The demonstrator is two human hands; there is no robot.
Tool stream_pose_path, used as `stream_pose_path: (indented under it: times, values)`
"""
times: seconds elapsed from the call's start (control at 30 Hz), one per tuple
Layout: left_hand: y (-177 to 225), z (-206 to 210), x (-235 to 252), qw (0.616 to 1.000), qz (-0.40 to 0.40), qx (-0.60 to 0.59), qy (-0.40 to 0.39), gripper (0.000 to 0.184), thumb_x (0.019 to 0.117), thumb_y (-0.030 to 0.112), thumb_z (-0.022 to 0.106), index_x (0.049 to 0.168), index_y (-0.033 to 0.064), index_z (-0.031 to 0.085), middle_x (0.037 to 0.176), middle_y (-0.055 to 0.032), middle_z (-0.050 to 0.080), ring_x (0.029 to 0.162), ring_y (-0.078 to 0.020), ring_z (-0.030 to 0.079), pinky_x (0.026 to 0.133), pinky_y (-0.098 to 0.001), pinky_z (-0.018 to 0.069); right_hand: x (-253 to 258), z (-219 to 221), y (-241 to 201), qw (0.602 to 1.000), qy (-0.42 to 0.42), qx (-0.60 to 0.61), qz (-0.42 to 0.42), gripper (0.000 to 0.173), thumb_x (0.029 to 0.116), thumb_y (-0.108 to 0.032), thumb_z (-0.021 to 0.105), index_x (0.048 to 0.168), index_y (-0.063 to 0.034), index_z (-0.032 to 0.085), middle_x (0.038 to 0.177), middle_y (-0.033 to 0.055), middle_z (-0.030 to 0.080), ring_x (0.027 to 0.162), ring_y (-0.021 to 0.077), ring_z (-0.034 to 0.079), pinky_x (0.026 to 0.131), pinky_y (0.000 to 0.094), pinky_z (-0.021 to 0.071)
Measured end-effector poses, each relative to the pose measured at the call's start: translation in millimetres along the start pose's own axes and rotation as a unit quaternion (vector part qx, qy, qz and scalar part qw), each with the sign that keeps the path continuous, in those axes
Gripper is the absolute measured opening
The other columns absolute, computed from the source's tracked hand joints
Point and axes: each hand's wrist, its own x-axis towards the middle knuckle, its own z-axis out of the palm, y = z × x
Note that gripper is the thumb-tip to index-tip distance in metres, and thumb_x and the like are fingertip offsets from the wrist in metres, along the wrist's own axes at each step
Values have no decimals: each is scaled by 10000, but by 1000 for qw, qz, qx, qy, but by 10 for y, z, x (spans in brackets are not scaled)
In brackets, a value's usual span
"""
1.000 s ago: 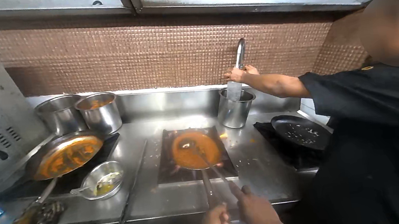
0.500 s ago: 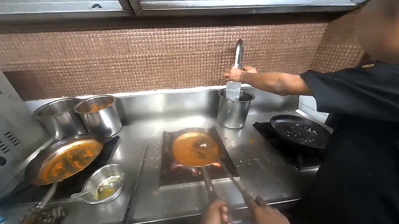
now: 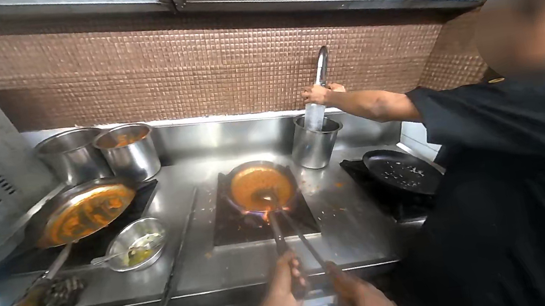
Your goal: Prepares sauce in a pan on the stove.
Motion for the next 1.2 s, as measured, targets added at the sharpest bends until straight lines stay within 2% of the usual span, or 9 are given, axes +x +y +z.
stream_pose_path:
  times: [0.07,0.23,0.5,0.63,0.77,0.9,1.0,1.1,1.2]
  values:
    - [-45,68,-262,1000,-20,14,11,187,1079,188,466,913,103,485,596,19,437,382,-58,397,352,-195,416,136,10,228,993,7,113,-41,701,992,-283,615,1626,-258,317,1119,167,700,798,298,699,743,517,584]
    - [-2,-17,-221,1000,-11,3,12,167,1070,187,492,933,93,513,597,23,442,377,-52,393,348,-191,414,269,522,458,979,136,109,-103,694,991,-227,616,1617,-135,332,1286,219,651,1063,363,687,946,551,551]
    - [-37,9,-219,1000,-12,2,14,173,1080,208,479,956,92,511,606,25,438,379,-46,391,346,-183,411,366,899,798,977,150,81,-131,654,997,-234,598,1602,-132,372,1263,224,654,1029,363,698,911,549,571]
    - [-144,104,-392,999,-26,24,24,179,1084,206,466,948,98,507,603,22,453,382,-49,402,348,-187,414,330,809,806,966,98,199,-131,666,988,-213,620,1596,-102,371,1319,194,656,1073,307,694,964,510,553]
    - [-79,-5,-211,1000,-4,6,21,165,1084,210,471,989,86,524,612,24,460,380,-44,412,346,-186,425,125,850,779,831,59,545,-97,590,978,-73,556,1522,-54,326,1042,138,670,591,177,625,497,337,557]
    - [-119,51,-292,1000,-10,-12,23,183,1088,226,471,981,89,527,626,22,470,380,-44,410,343,-185,425,-33,831,991,661,51,748,-23,239,1034,-94,367,1270,-101,406,1031,95,691,501,87,575,418,221,485]
    - [-110,35,-393,1000,-17,-12,12,265,1105,290,435,980,79,537,650,4,498,392,-61,439,355,-198,446,91,954,1282,546,8,837,-21,214,1076,-200,303,1192,-144,474,1054,76,692,503,56,563,409,185,462]
    - [-82,-39,-416,1000,-22,-6,-6,422,1114,407,382,975,55,568,692,-46,565,441,-109,517,387,-240,484,324,1041,1244,552,21,833,13,287,1099,-233,268,1249,-130,490,1162,146,716,506,96,603,390,195,453]
    - [-10,-117,-391,998,-37,0,-42,551,1109,497,311,1018,29,589,786,-108,638,568,-190,629,485,-308,558,585,1055,1077,634,15,772,38,408,1114,-352,243,1409,-142,430,1301,181,673,820,304,740,511,365,577]
